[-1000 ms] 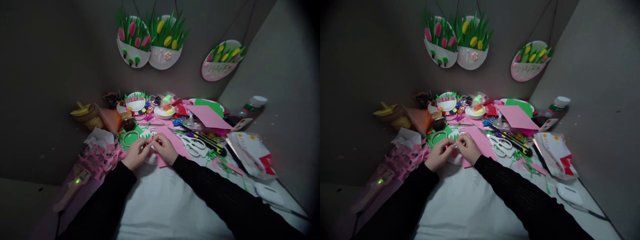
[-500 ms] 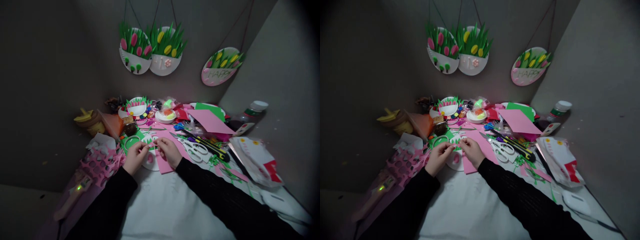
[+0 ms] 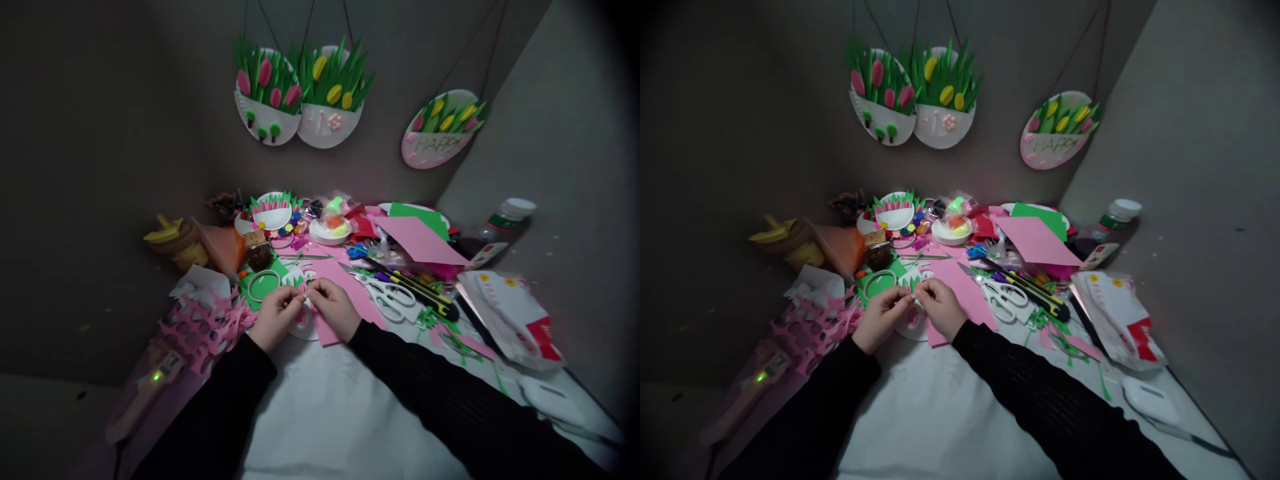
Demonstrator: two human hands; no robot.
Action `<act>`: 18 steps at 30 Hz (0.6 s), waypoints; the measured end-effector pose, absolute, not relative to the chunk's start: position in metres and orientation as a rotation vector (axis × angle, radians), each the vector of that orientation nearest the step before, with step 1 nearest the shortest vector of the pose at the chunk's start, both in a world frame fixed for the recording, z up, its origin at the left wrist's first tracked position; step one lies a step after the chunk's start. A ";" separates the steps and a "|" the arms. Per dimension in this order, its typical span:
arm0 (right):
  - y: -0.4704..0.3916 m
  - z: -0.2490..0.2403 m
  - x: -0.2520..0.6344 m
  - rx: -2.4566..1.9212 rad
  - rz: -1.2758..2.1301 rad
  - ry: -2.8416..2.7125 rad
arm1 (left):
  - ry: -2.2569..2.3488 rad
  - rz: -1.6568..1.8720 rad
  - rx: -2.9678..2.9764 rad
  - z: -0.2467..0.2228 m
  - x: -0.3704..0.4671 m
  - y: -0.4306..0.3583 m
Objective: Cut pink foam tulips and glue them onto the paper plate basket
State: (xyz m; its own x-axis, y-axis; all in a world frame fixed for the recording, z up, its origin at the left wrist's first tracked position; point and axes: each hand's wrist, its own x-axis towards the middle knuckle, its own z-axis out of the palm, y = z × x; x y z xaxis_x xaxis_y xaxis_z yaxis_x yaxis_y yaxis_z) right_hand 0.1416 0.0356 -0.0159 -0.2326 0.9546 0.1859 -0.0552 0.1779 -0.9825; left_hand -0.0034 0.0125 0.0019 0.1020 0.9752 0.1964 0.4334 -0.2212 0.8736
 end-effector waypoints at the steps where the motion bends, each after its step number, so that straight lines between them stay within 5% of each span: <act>1: 0.036 -0.017 0.142 -0.927 1.254 -1.432 | 1.371 1.069 1.729 0.002 -0.004 0.012; 6: 0.036 -0.020 0.142 -0.966 1.196 -1.442 | 1.362 1.019 1.702 0.005 -0.004 0.011; 13: 0.032 -0.020 0.145 -0.893 0.553 -1.735 | 1.484 1.020 1.684 0.003 -0.004 0.011; 18: 0.031 -0.026 0.146 -0.854 0.417 -1.866 | 1.536 1.037 1.802 -0.003 -0.006 0.013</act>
